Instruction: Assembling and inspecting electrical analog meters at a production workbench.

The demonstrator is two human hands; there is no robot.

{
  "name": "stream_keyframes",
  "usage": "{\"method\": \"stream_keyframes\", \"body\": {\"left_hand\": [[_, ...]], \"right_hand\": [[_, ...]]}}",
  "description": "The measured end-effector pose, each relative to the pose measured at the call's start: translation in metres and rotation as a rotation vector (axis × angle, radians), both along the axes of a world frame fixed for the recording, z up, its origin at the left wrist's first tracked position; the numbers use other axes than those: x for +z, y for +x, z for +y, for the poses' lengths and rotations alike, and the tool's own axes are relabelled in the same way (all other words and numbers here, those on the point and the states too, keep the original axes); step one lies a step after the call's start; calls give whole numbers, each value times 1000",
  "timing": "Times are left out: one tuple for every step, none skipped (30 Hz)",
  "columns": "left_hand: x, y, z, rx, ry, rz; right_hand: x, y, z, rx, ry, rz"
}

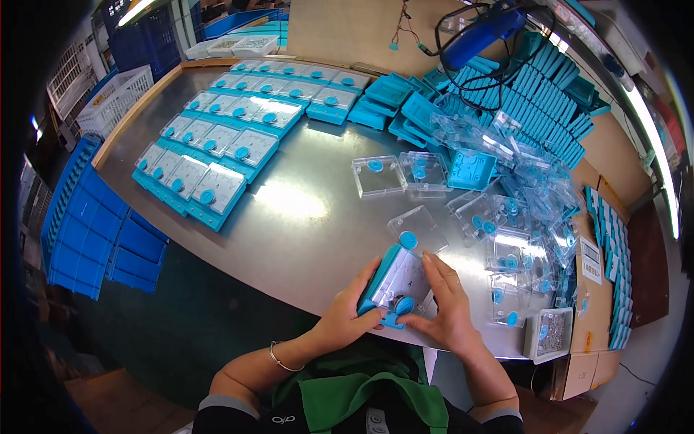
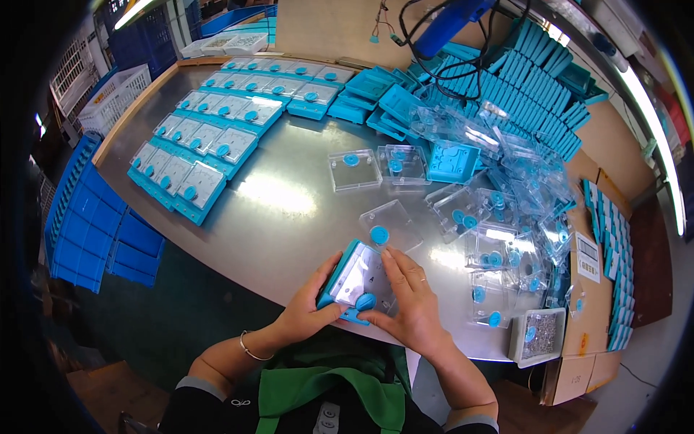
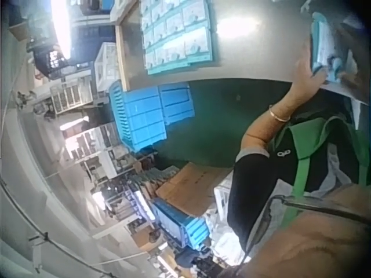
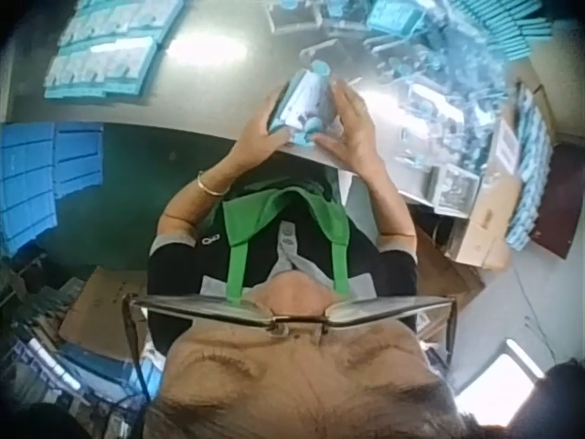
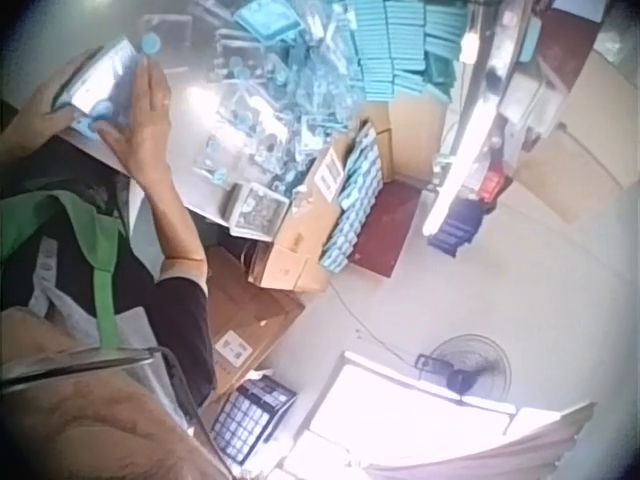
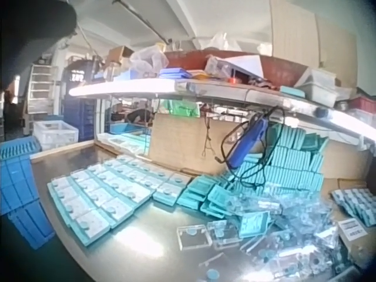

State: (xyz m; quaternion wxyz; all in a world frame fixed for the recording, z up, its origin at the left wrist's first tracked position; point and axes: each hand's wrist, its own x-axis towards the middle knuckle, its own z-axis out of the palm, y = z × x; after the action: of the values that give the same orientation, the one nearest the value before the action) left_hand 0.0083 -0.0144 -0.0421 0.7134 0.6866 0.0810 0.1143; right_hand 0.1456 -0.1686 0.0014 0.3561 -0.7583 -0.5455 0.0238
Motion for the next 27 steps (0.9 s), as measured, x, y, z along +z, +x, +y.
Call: {"method": "stream_keyframes", "body": {"left_hand": [[-1, 2, -3, -8, 0, 0], [-2, 3, -5, 10, 12, -9], [-3, 4, -8, 28, 25, -17], [-3, 4, -9, 22, 28, -17], [-4, 5, -10, 10, 53, -27], [-4, 5, -11, -2, 78, -37], [-3, 5, -12, -5, 82, -35], [-1, 6, -12, -14, 65, -15], [-1, 6, -13, -24, 48, 6], [-5, 6, -12, -25, 52, 8], [-13, 6, -11, -22, 177, -46], [-17, 6, -10, -20, 302, -100], [-17, 6, -11, -25, 301, -96], [-16, 6, -12, -45, 210, -48], [-15, 5, -13, -65, 119, 0], [-15, 5, -13, -71, 116, 8], [-15, 5, -12, -42, 144, 1], [-15, 5, -10, -13, 171, -5], [-11, 7, -8, -24, 164, 5], [-4, 9, -6, -51, -174, 120], [-2, 10, -5, -73, -512, 239], [-6, 7, -3, -51, -612, 202], [-1, 7, -4, -61, -603, 203], [7, 6, -6, -43, -660, 146], [10, 7, -3, -15, -724, 89], [10, 9, 0, -16, -721, 88], [10, 10, 3, -35, -739, 96]], "right_hand": [[-2, 0, -2, -8, 0, 0], [-6, 2, -4, -10, -12, -26], [-9, 3, -7, -12, -23, -51], [-13, 5, -9, -18, -20, -51], [-16, 6, -12, 6, 18, -76], [-19, 7, -14, 30, 56, -101], [-21, 7, -16, 27, 60, -99], [-23, 7, -18, 21, 70, -102], [-24, 7, -19, 16, 80, -105], [-24, 7, -20, 15, 83, -103], [-23, 7, -21, 21, 78, -88], [-22, 7, -21, 27, 73, -73], [-21, 7, -22, 22, 72, -67], [-19, 8, -22, 19, 34, -56], [-17, 10, -21, 16, -5, -44], [-16, 11, -19, 11, -7, -35], [-15, 12, -15, 29, -35, -8], [-14, 15, -12, 49, -64, 21], [-17, 21, -8, 40, -70, 33], [-23, 29, -4, 70, -86, 111], [-26, 36, 0, 102, -102, 190], [-17, 41, 10, 121, -201, 409], [-14, 46, 14, 111, -191, 407], [-13, 51, 17, 140, -229, 552], [-15, 55, 22, 179, -274, 701], [-17, 57, 26, 179, -271, 700], [-17, 59, 29, 209, -228, 655]]}}
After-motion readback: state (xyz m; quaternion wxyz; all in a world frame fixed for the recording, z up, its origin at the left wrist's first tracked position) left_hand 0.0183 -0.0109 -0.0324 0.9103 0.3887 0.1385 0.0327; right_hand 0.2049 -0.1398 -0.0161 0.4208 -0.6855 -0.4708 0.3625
